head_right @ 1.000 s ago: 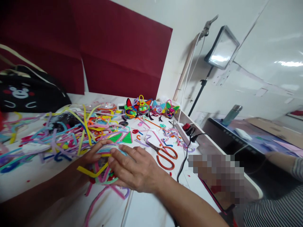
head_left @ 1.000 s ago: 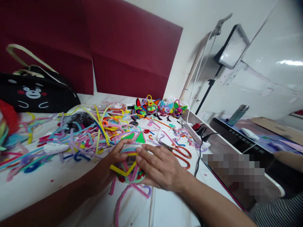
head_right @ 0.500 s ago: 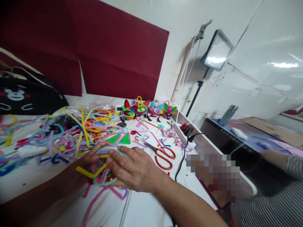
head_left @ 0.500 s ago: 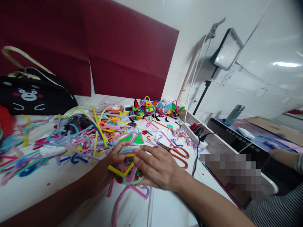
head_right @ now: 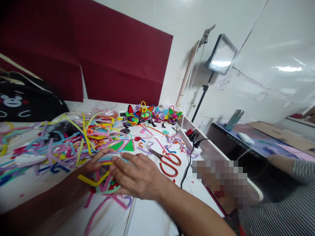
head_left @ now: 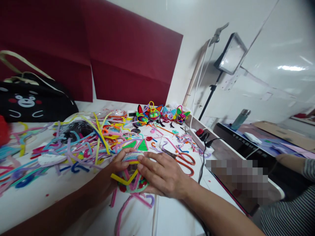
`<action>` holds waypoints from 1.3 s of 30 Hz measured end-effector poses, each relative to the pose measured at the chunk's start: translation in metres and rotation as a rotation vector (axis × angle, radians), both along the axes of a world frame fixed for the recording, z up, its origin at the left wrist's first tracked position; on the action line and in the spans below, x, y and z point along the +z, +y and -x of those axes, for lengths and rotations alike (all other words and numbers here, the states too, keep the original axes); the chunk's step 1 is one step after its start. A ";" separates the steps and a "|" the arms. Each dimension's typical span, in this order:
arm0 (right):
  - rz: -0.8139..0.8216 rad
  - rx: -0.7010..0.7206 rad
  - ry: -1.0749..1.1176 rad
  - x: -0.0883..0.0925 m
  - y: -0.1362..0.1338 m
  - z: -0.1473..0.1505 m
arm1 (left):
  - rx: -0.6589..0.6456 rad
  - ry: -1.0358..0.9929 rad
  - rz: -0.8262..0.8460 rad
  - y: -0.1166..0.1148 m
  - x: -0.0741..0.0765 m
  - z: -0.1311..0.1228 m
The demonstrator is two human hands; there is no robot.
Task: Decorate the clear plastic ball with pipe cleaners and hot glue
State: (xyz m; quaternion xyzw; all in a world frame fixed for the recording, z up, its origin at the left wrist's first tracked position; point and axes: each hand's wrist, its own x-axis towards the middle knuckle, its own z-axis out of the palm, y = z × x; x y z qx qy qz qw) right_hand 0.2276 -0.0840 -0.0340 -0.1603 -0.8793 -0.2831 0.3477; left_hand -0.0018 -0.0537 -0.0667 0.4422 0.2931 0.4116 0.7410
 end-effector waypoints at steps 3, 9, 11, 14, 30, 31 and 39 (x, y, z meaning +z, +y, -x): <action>-0.010 -0.016 -0.011 0.001 0.000 0.000 | -0.002 -0.015 0.006 0.001 0.000 0.000; -0.011 -0.025 -0.028 -0.001 0.000 -0.001 | -0.015 -0.019 0.001 0.003 -0.001 0.000; -0.011 -0.020 -0.022 -0.001 0.000 -0.001 | -0.019 -0.001 0.015 0.002 0.000 0.001; -0.011 -0.016 -0.019 0.000 0.000 -0.001 | -0.017 0.028 0.046 0.000 0.001 0.001; 0.003 -0.023 -0.033 0.000 -0.001 -0.001 | -0.010 0.000 0.028 -0.004 0.006 -0.001; 0.006 -0.018 -0.029 0.000 -0.001 -0.001 | -0.007 -0.005 0.029 -0.004 0.006 -0.001; 0.014 -0.006 -0.020 0.001 -0.002 -0.001 | 0.003 0.040 0.083 -0.005 0.005 0.001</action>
